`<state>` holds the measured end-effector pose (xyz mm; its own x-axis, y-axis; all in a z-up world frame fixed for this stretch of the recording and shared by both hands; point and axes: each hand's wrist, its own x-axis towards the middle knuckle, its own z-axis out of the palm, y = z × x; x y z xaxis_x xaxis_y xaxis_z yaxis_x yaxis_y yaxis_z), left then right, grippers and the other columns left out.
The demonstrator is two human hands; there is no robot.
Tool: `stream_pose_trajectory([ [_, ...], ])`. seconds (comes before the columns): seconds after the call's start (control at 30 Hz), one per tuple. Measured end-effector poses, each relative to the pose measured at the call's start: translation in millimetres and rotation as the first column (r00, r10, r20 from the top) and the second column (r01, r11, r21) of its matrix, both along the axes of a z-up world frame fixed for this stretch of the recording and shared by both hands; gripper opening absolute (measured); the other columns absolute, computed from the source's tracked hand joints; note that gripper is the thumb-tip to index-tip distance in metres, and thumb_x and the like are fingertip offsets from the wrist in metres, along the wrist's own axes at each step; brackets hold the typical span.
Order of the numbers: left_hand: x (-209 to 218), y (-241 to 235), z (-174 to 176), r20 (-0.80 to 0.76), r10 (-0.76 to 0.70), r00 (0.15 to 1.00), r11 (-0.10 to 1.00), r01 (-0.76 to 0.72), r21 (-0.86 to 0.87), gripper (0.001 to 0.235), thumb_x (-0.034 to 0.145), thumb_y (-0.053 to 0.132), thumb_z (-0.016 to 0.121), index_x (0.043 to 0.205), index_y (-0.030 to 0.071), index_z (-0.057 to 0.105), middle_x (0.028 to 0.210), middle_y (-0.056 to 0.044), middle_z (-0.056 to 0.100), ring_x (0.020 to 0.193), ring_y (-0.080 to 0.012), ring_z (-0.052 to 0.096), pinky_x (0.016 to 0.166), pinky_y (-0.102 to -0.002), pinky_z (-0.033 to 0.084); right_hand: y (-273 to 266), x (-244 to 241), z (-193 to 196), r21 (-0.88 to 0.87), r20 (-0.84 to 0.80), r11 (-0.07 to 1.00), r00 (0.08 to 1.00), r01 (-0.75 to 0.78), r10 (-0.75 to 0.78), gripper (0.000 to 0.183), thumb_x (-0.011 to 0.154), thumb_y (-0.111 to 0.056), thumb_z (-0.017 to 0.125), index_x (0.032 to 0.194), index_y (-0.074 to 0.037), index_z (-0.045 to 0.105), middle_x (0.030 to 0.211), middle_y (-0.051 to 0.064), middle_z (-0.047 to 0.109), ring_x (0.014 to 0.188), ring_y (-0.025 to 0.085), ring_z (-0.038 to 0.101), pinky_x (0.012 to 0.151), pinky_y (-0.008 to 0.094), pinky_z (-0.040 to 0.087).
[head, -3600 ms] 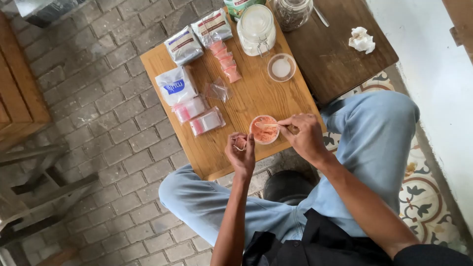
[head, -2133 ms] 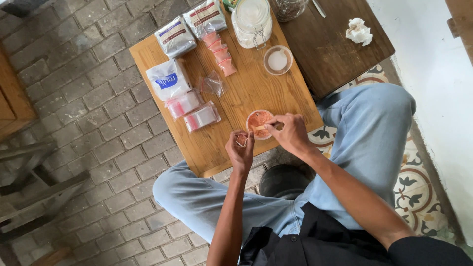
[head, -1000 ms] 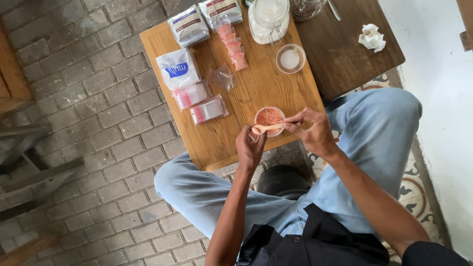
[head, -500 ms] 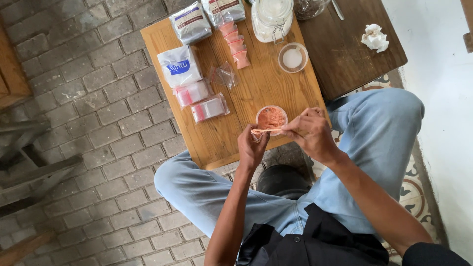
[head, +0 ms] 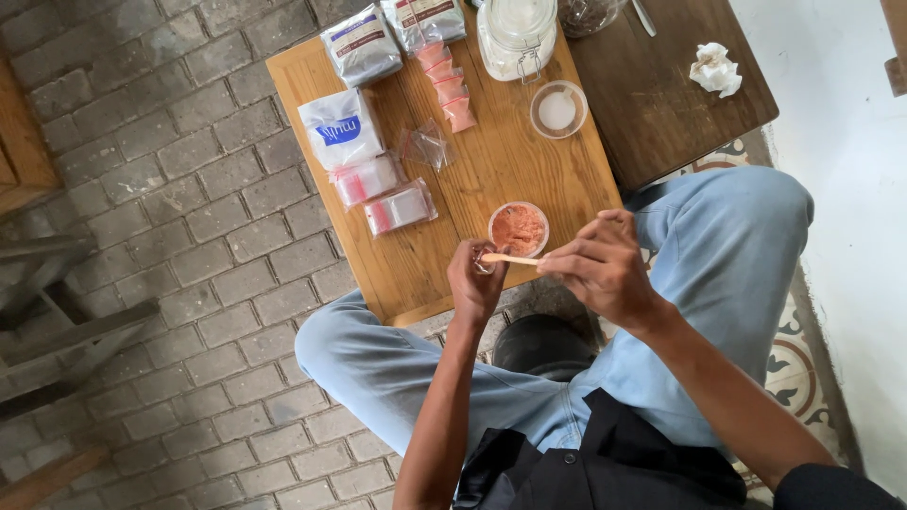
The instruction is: The person scoops a pink powder from a small container using a wooden spatula and transfers it into small plastic bags. They then fold the top of the bags to seal them and place the filled bags on the table.
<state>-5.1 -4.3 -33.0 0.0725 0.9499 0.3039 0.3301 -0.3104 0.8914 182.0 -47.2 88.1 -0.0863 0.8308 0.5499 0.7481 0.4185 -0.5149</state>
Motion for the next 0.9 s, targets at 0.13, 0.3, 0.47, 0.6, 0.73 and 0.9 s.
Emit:
stream_pose_trajectory([
  [0.13, -7, 4, -18, 0.107, 0.068, 0.992, 0.997, -0.063, -0.045, 0.015, 0.085, 0.013, 0.081, 0.084, 0.013, 0.065, 0.066, -0.007, 0.060, 0.058, -0.0213, 0.057, 0.058, -0.030, 0.049, 1, 17, -16, 0.035, -0.067, 0.998, 0.996, 0.054, -0.051, 0.006, 0.095, -0.024, 0.078, 0.090, -0.027, 0.080, 0.087, -0.011, 0.076, 0.075, 0.014, 0.058, 0.097, 0.043, 0.039],
  [0.3, -20, 17, -14, -0.118, 0.093, 0.989, 0.982, -0.072, 0.174, 0.023, 0.087, 0.025, 0.080, 0.079, 0.015, 0.061, 0.065, -0.004, 0.056, 0.057, -0.0253, 0.057, 0.057, -0.033, 0.049, 6, 27, -41, -0.041, -0.120, 0.992, 0.986, 0.115, -0.120, 0.004, 0.094, -0.021, 0.081, 0.092, -0.024, 0.081, 0.084, -0.009, 0.076, 0.072, 0.015, 0.062, 0.088, 0.039, 0.042],
  [0.47, -13, 24, 5, 0.146, 0.140, 0.979, 0.990, -0.142, 0.002, 0.018, 0.089, 0.009, 0.078, 0.081, 0.010, 0.062, 0.066, -0.008, 0.057, 0.057, -0.0222, 0.056, 0.060, -0.030, 0.048, 8, 22, -56, -0.168, 0.019, 0.970, 0.984, 0.176, -0.175, 0.007, 0.089, -0.020, 0.084, 0.090, -0.024, 0.079, 0.081, -0.005, 0.075, 0.074, 0.019, 0.065, 0.089, 0.039, 0.042],
  [0.6, -9, 18, 13, 0.165, 0.086, 0.983, 0.996, -0.084, -0.018, 0.020, 0.087, 0.010, 0.081, 0.080, 0.010, 0.062, 0.064, -0.007, 0.057, 0.055, -0.0214, 0.056, 0.059, -0.029, 0.047, 9, 14, -61, -0.256, 0.071, 0.937, 0.971, 0.239, -0.229, 0.009, 0.088, -0.018, 0.085, 0.091, -0.025, 0.080, 0.077, -0.005, 0.074, 0.075, 0.019, 0.068, 0.087, 0.038, 0.044],
  [0.73, -7, 16, 8, 0.155, 0.049, 0.987, 0.999, -0.049, -0.001, 0.020, 0.087, 0.010, 0.082, 0.080, 0.009, 0.063, 0.064, -0.008, 0.058, 0.055, -0.0257, 0.058, 0.058, -0.031, 0.048, 10, 4, -76, -0.299, 0.095, 0.912, 0.960, 0.281, -0.264, 0.006, 0.087, -0.020, 0.085, 0.090, -0.022, 0.080, 0.077, -0.004, 0.075, 0.072, 0.019, 0.069, 0.086, 0.037, 0.045],
  [0.9, -3, 13, 9, 0.167, 0.020, 0.986, 0.999, -0.013, -0.040, 0.021, 0.086, 0.010, 0.083, 0.081, 0.008, 0.063, 0.066, -0.010, 0.060, 0.055, -0.0266, 0.057, 0.057, -0.033, 0.046, 11, -11, -96, -0.340, 0.200, 0.894, 0.951, 0.291, -0.234, 0.010, 0.087, -0.023, 0.084, 0.093, -0.028, 0.078, 0.077, -0.007, 0.074, 0.073, 0.016, 0.071, 0.095, 0.042, 0.044],
])
